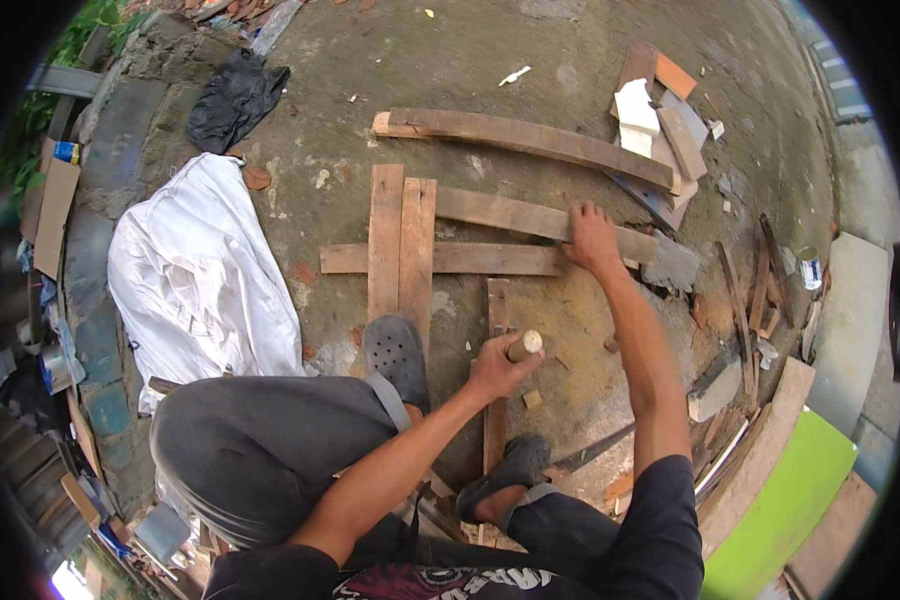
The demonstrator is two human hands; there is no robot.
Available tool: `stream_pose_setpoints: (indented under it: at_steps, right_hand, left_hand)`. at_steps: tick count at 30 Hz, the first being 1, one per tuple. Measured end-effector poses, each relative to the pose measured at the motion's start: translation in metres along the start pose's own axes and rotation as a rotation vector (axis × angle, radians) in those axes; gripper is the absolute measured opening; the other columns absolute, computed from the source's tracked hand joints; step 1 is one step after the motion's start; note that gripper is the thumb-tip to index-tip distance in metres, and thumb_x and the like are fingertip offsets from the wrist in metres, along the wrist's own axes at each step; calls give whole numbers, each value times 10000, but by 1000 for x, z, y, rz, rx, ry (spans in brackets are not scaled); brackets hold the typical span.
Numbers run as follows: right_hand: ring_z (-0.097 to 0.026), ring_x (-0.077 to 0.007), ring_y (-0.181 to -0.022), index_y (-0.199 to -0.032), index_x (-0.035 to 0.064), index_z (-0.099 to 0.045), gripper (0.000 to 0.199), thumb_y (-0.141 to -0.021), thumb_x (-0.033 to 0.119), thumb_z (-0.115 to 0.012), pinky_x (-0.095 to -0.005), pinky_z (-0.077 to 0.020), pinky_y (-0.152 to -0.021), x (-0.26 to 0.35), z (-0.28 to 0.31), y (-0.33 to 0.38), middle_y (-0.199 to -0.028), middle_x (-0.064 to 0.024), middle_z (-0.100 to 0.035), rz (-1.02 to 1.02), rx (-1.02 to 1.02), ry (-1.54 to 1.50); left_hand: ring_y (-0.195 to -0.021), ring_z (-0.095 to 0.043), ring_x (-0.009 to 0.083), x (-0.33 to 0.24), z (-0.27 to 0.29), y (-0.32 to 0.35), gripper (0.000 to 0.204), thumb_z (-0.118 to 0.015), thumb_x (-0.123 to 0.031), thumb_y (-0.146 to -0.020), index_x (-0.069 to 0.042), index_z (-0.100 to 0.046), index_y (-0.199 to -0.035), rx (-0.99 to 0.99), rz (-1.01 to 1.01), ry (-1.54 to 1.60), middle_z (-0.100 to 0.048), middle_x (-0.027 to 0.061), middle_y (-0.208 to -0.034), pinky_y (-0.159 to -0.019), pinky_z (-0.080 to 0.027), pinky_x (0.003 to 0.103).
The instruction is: The person sits on the ground and uses a hammer to repeatedly strike a long piece of wood, breaking it into smaller fragments. The person then picks up the broken pieces and continues to break them down further.
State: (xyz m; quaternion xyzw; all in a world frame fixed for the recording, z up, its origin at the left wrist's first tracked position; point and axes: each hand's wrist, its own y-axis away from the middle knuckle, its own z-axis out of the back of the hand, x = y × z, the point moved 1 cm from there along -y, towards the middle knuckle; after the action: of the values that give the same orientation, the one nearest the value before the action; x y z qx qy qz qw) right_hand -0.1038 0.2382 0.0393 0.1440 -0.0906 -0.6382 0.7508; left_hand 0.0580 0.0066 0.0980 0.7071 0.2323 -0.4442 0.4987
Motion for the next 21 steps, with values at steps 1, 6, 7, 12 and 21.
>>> stream_pose_setpoints:
  at_steps: [1, 6, 7, 12, 21]
  right_hand:
    - [-580, -356, -1126, -1197, 33, -512, 534, -772, 294, -703, -487, -468, -958, -13, 5, 19, -1233, -205, -552, -50, -8, -43]
    - [-634, -435, -994, -1197, -11, -450, 678, -738, 412, -716, -487, -516, -824, -58, 51, 105, -1044, -263, -648, -288, 157, -292]
    - [-631, -449, -991, -1221, -4, -429, 701, -737, 410, -722, -493, -510, -811, -60, 58, 123, -1045, -296, -649, -300, 159, -380]
    - [-647, -423, -959, -1237, 18, -487, 709, -680, 368, -752, -488, -505, -812, -47, 84, 184, -1013, -288, -659, -263, 138, -386]
    - [-640, -437, -900, -1091, 22, -535, 579, -649, 321, -759, -479, -498, -795, -21, 94, 190, -946, -261, -665, -140, 75, -473]
  left_hand:
    - [-807, -610, 97, 1, -1, -1, 314, -708, -267, -900, 0, -689, -1063, 26, 39, -6, -698, 46, -884, -721, -492, 311]
    - [-662, -527, 92, 11, 2, -3, 304, -703, -320, -904, -32, -617, -855, 43, 21, -61, -579, 3, -710, -609, -437, 337]
    - [-613, -489, 85, 13, 3, -4, 326, -706, -322, -903, -54, -572, -773, 39, 14, -52, -532, -14, -657, -572, -407, 330]
    - [-521, -434, 91, 18, 8, -6, 393, -717, -332, -898, -94, -503, -670, 65, 9, -132, -459, -27, -572, -514, -347, 339]
    - [-582, -482, 134, 24, 8, 1, 248, -733, -154, -827, -70, -520, -732, 41, 3, -145, -480, 21, -621, -579, -412, 370]
